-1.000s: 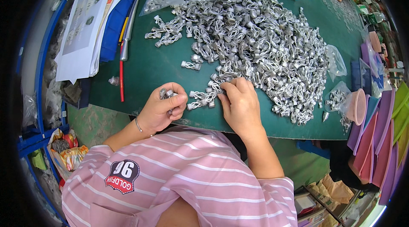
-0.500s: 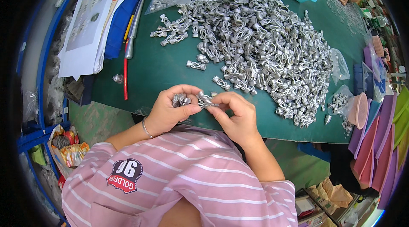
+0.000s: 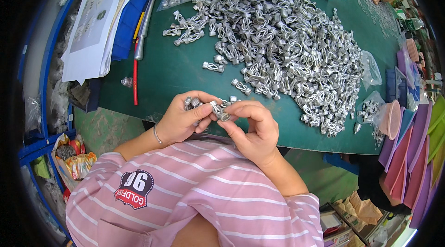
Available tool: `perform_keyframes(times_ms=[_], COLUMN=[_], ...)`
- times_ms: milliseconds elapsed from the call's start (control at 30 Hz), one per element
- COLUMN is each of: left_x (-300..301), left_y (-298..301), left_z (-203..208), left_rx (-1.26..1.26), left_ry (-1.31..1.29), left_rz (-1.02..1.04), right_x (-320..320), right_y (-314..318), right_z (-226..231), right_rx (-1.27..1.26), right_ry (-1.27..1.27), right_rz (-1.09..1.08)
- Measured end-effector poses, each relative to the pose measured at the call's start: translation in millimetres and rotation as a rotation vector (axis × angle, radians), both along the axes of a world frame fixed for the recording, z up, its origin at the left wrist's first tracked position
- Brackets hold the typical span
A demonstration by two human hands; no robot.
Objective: The person picks up metal and plastic components from a table and joins them together to form small assemblies.
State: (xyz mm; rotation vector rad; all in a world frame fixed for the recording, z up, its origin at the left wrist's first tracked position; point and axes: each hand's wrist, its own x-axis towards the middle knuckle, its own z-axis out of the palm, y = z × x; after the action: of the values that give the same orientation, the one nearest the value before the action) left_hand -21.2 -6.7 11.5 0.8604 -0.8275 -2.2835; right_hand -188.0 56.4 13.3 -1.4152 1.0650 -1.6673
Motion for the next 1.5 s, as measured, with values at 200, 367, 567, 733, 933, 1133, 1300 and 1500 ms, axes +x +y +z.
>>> perform_keyframes(times_ms=[200,367,567,733,933,1133,1300,1500], left_x=[7.7,6.3,-6.1,-0.4,12.1,5.5,0.0,5.6], left_y=[-6.0,-8.3,-2.2,-0.5,-5.3,-6.3,-11.8,-7.7], left_z=[-5.1,-3.8,-6.1,4.9,3.4,4.6,-5.6,6.4], left_rx=[0.279,0.197,0.01,-0.046,-0.084,-0.108,-0.186,-0.197], left_ry=[0.222,0.063,-0.191,-0.254,-0.293,-0.438,-0.345,-0.428], left_rz=[0.11,0.169,0.096,0.095,-0.056,-0.2,-0.118,-0.14], right_x=[-17.5,-12.3,-1.6,-83.1,-284.2,-206.7,-49.3,-20.5], right_y=[-9.4,-8.2,-16.3,-7.8,50.9,32.2,1.5,-8.7], right_z=[6.5,9.8,8.0,15.0,1.7,-3.8,19.0,3.0], right_rx=[0.087,0.088,-0.154,0.081,0.224,0.184,0.139,0.118], right_ry=[0.409,0.485,0.604,0.503,0.465,0.45,0.762,0.857], right_rz=[-0.165,-0.105,0.063,-0.643,-1.39,-1.06,-0.114,-0.116])
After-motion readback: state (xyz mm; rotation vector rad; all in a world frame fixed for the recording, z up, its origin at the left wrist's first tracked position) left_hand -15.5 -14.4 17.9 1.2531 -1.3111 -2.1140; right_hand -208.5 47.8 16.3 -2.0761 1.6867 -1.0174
